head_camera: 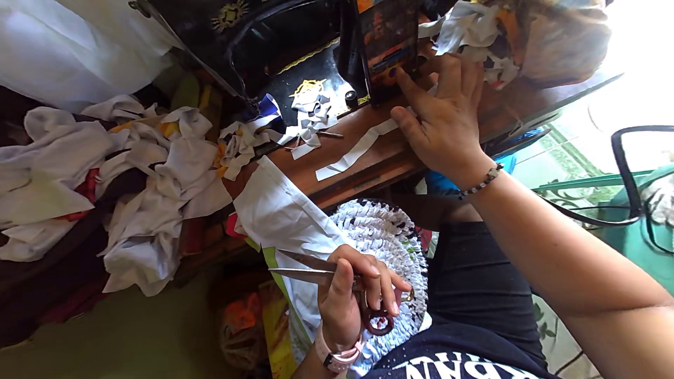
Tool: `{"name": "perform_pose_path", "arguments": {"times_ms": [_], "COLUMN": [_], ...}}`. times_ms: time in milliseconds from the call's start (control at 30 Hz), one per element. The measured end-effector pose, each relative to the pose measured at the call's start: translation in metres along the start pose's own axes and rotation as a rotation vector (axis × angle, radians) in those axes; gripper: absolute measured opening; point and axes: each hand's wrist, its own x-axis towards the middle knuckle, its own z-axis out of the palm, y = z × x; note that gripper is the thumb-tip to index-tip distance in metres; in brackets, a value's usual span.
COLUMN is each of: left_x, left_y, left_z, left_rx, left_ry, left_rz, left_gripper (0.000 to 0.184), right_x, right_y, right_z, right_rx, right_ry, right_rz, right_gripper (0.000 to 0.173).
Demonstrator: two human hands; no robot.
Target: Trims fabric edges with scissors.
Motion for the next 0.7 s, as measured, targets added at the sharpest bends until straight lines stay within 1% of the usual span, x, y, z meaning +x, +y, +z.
{"name": "perform_pose_path", "arguments": {"times_ms": [700], "left_x": [-0.0003], "left_y": [-0.0003], "left_z": [-0.0007], "left_rx": [0.001], "left_ry": [0.0], "left_rz": [-0.001], "left_gripper": [0.039], "right_x": [0.0], "right_y": [-0.0014], "right_z": [-0.0013], "right_rx": [-0.011], "right_ry": [-0.004], "right_rz": [0.001], "right_gripper": [0.058]}}
